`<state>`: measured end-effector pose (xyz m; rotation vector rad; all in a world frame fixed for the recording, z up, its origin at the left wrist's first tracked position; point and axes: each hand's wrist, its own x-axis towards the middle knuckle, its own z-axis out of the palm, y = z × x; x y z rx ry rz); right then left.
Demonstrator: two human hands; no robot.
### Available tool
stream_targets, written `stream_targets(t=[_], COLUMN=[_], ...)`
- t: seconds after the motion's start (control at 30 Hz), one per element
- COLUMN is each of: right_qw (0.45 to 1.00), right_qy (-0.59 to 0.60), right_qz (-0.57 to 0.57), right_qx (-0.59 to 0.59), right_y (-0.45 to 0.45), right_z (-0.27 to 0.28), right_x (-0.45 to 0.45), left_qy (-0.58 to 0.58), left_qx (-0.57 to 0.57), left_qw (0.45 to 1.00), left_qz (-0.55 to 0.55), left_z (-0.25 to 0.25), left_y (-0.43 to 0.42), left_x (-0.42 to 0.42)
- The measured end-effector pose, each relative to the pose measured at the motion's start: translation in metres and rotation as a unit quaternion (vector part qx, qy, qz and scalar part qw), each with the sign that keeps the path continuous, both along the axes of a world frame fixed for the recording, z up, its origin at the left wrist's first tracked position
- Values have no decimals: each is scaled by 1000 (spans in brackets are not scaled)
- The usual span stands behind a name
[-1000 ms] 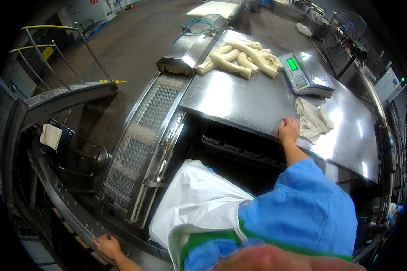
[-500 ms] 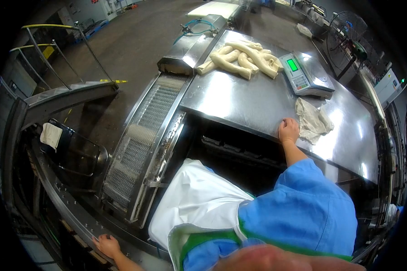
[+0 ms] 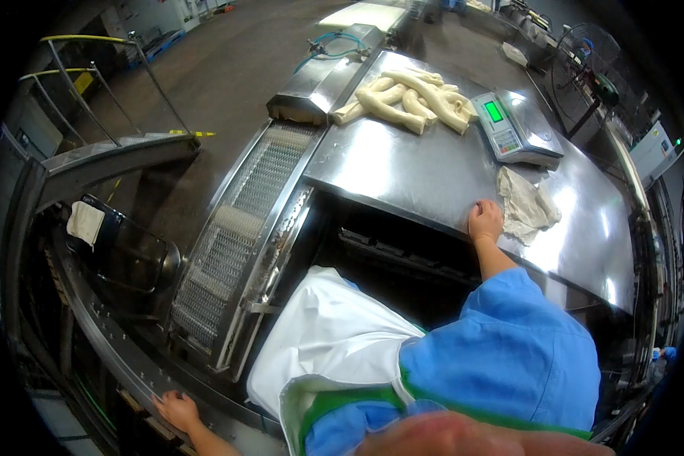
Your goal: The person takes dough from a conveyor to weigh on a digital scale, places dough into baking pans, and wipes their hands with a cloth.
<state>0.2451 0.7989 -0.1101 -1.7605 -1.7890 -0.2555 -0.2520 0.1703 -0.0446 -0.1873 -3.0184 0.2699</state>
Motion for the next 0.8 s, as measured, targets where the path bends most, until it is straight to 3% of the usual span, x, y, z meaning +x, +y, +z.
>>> stream_targets(t=[0.8], right_qw=[1000], right_qy=[-1], right_qz=[-5], right_qx=[12], right_y=[-4], right_z=[4], right_x=[-3], left_qy=[16], left_qx=[22], left_qw=[1000], left_qz=[-8], left_z=[1], left_y=[0], left_x=[0])
